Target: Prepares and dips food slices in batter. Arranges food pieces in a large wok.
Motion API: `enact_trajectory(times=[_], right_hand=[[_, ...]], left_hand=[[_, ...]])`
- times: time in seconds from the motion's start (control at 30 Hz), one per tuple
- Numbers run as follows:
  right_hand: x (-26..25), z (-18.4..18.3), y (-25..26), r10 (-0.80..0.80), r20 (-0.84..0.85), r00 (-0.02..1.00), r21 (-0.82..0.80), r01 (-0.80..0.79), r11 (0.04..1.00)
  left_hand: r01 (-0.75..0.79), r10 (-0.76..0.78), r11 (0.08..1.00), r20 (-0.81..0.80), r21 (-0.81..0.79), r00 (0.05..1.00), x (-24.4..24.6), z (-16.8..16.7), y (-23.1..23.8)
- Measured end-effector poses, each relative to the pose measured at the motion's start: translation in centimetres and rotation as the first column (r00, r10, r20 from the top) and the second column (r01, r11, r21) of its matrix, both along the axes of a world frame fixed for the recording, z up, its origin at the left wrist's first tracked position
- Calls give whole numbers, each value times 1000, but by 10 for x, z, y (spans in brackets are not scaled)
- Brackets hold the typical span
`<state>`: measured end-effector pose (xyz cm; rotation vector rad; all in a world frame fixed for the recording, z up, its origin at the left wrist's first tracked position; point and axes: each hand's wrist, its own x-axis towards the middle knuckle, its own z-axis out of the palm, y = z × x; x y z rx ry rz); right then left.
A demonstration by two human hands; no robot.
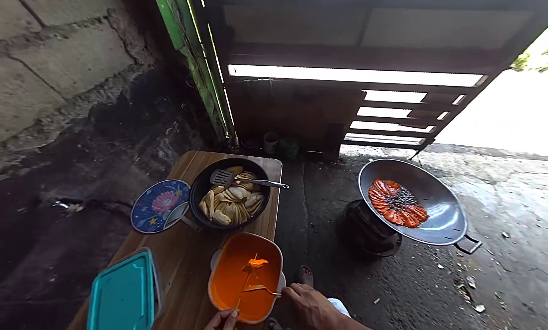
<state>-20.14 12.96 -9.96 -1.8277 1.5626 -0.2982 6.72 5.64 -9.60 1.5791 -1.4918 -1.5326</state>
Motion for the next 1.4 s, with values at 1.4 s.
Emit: enact_trajectory(times=[1.4], right_hand=[[-26, -19, -30, -372, -100, 923, 227, 385, 894]], left_hand=[[-65, 62, 994, -31, -91, 998, 20, 74, -22]])
